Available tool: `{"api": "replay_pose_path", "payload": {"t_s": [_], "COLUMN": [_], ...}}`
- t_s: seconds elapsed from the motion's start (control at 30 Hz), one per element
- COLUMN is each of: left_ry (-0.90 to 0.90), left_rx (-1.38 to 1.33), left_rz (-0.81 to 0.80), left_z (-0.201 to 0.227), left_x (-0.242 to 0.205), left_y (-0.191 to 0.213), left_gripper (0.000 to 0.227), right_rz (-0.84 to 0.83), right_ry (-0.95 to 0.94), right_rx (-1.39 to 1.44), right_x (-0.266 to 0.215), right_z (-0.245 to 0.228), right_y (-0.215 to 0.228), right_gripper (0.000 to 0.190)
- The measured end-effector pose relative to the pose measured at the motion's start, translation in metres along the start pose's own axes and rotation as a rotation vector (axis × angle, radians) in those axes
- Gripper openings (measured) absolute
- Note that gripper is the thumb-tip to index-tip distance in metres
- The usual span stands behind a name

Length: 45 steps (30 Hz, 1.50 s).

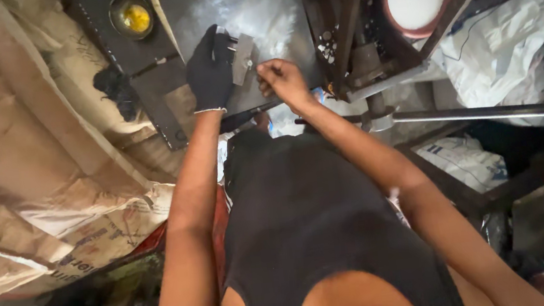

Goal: The person operates a manual press machine by turning a crank handle to compress a metal block. They repeatedly remove the block, place it on a metal plate, and reinsert it into the press to continue the cycle.

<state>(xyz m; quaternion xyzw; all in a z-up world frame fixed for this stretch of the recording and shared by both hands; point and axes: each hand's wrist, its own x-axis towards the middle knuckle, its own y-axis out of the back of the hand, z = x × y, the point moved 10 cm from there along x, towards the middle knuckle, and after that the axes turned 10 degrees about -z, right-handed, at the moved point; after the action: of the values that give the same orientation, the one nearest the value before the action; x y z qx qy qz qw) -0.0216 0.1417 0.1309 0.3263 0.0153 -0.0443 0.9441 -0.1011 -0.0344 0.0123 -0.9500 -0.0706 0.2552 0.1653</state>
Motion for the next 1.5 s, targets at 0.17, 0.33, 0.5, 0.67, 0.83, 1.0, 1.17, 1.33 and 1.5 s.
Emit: {"api": "replay_pose_path", "payload": {"t_s": [0.17,0.33,0.5,0.67,0.83,1.0,1.17,1.33,1.5], "left_ry": [0.041,0.065,-0.009,0.172,0.021,0.098,0.038,-0.013,-0.059], "left_rx": [-0.157,-0.106,-0.047,-0.291,-0.023,-0.099,-0.124,-0.021,0.056], "left_rz": [-0.032,-0.038,0.010,-0.040,0.109,0.169,0.006,0.062,0.240], "left_z": [-0.005,0.005,0.012,-0.021,-0.053,-0.093,-0.061,-0.022,0.002], "left_x": [-0.002,0.005,0.000,-0.003,-0.027,-0.067,-0.073,-0.065,-0.061], "left_y": [-0.005,-0.002,0.001,-0.012,-0.010,-0.019,-0.025,-0.001,0.016], "left_gripper": [0.038,0.039,0.036,0.035,0.036,0.038,0.093,0.108,0.081], "right_rz": [0.075,-0.022,0.030,0.137,0.157,0.163,0.005,-0.394,-0.520], "right_ry": [-0.103,-0.053,0.045,-0.106,-0.172,-0.022,0.445,0.744,0.838], "right_rx": [-0.100,0.001,-0.273,0.040,0.189,0.127,-0.399,-1.384,-2.002], "right_x": [0.002,0.021,0.010,-0.021,-0.036,0.035,0.104,0.040,0.007], "right_z": [0.003,0.004,0.033,0.070,0.049,-0.057,-0.195,-0.191,-0.152], "right_y": [-0.003,-0.001,0.034,0.070,0.075,0.042,-0.029,-0.110,-0.136], "right_gripper": [0.034,0.027,0.021,0.024,0.025,0.024,0.025,0.068,0.066]}}
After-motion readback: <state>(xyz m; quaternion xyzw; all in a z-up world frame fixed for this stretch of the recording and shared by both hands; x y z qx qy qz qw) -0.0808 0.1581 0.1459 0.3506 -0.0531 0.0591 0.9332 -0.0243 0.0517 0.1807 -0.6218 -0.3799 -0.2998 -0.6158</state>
